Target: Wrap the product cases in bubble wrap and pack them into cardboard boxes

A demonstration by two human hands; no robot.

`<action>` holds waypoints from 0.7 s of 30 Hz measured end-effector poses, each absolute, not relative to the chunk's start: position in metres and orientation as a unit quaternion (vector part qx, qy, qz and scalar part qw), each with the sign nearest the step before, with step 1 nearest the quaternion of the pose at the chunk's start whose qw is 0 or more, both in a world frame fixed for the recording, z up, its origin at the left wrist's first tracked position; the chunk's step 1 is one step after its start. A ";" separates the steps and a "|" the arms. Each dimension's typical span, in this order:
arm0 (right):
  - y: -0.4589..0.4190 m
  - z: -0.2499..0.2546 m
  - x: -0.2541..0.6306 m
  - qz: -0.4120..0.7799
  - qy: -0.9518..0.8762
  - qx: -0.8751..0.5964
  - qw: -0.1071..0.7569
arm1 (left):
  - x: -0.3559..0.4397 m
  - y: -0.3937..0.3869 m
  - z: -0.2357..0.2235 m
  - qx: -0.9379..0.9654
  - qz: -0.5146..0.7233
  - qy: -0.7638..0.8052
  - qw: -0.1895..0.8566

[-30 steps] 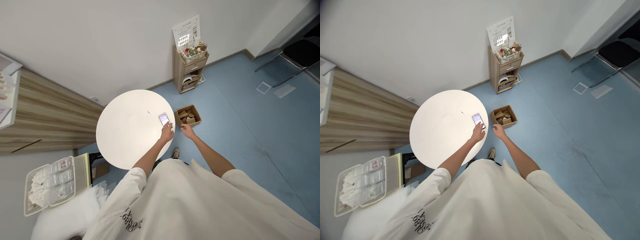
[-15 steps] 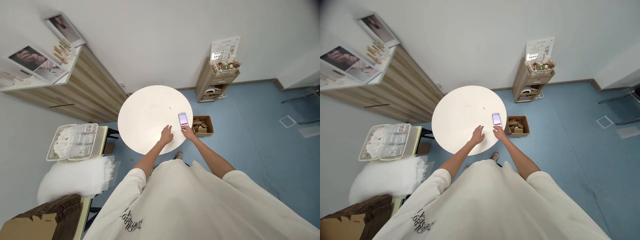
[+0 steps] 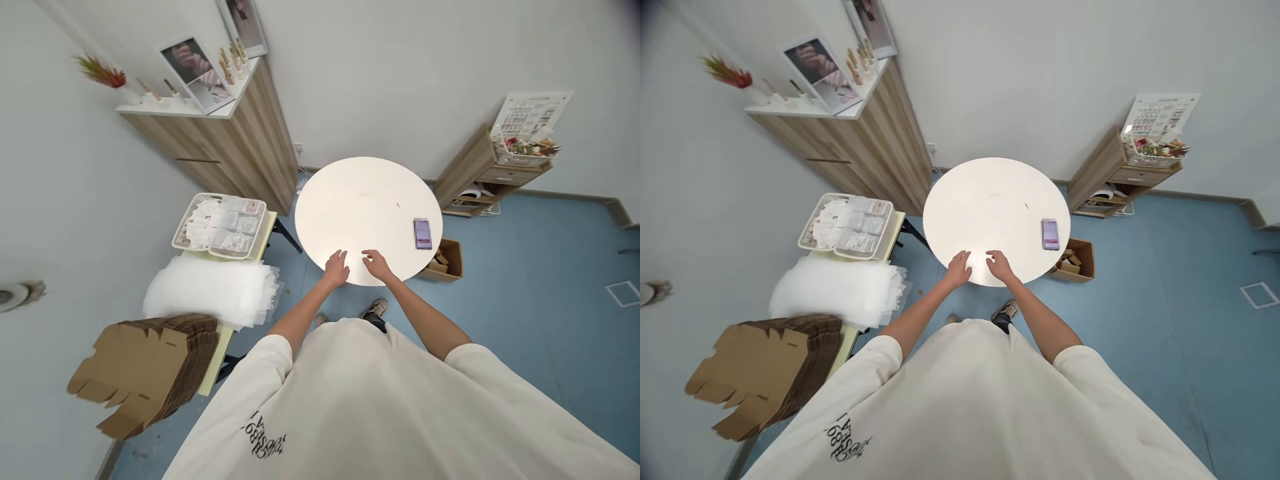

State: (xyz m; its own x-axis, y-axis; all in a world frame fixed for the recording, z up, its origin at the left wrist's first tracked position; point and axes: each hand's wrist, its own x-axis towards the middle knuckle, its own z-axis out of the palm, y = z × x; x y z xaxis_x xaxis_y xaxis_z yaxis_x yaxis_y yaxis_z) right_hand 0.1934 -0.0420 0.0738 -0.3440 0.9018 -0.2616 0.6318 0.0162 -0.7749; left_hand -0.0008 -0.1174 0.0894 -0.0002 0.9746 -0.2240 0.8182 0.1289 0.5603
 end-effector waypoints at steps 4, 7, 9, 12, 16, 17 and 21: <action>-0.065 0.078 0.136 0.440 -0.726 -0.509 0.140 | -0.049 -0.154 0.092 0.614 0.156 0.718 0.289; -0.071 0.082 0.102 0.439 -0.751 -0.477 0.129 | -0.077 -0.171 0.095 0.587 0.172 0.738 0.283; -0.069 0.085 0.084 0.436 -0.766 -0.456 0.122 | -0.091 -0.177 0.096 0.569 0.188 0.751 0.276; -0.060 0.086 0.063 0.437 -0.784 -0.427 0.108 | -0.106 -0.182 0.096 0.541 0.206 0.770 0.268; -0.047 0.085 0.039 0.442 -0.803 -0.389 0.090 | -0.119 -0.186 0.095 0.500 0.219 0.796 0.262; -0.044 0.084 0.032 0.445 -0.807 -0.379 0.085 | -0.122 -0.188 0.095 0.489 0.225 0.802 0.259; -0.041 0.081 0.006 0.452 -0.822 -0.339 0.070 | -0.133 -0.196 0.089 0.453 0.245 0.822 0.242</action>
